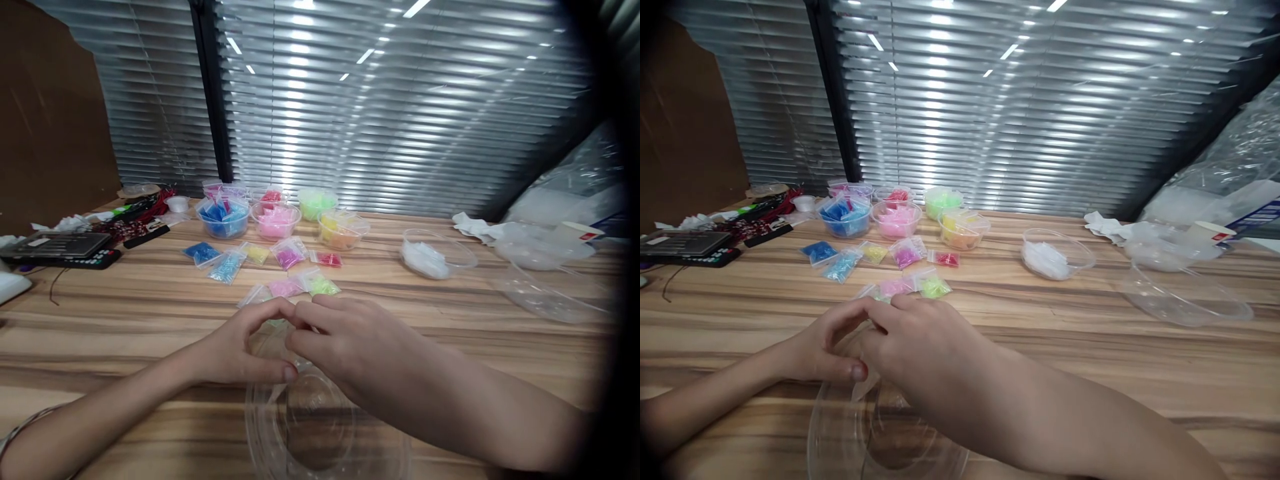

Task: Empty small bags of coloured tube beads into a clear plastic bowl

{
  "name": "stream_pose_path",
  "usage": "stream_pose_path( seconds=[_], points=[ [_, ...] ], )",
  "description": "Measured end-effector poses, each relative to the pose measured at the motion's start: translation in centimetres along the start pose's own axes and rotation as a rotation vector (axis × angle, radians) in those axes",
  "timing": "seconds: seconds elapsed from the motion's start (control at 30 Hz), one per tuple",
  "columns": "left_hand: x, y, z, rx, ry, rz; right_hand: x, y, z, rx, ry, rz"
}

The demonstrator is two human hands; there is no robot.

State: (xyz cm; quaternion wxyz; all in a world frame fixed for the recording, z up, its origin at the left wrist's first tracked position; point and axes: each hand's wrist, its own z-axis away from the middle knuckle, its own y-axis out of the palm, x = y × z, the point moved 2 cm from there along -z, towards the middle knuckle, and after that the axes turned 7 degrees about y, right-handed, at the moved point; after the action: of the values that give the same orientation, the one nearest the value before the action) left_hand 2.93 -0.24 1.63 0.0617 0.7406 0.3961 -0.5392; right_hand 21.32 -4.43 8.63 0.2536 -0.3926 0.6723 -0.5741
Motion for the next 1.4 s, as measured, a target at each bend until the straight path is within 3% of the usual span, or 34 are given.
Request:
stream_pose_path(
  seconds=[0.3, 0.43, 0.87, 1.13, 1.33, 1.4],
  points=[
    [-0.1, 0.0, -0.3, 0.016, 0.021, -0.009, 0.1, -0.2, -0.2, -0.054, 0.028, -0.033],
    [-0.2, 0.0, -0.3, 0.018, -0.003, -0.025, 0.0, 0.5, -0.2, -0.019, -0.01, -0.012],
    [0.0, -0.1, 0.0, -0.007, -0.027, -0.052, 0.3, 0.3, 0.0, -0.088, -0.112, 0.098],
    [-0.1, -0.2, -0.1, 0.008, -0.06, -0.048, 1.3, -0.9, 0.2, 0.042, -0.121, 0.25],
    [-0.6, 0.2, -0.2, 0.012, -0.04, -0.036, 2.0, -1.5, -0.3, 0.087, 0.031, 0.06],
    [-0.7, 0.4, -0.2, 0.016, -0.027, -0.057, 2.1, -1.3, -0.2, 0.079, -0.005, 0.091]
  ],
)
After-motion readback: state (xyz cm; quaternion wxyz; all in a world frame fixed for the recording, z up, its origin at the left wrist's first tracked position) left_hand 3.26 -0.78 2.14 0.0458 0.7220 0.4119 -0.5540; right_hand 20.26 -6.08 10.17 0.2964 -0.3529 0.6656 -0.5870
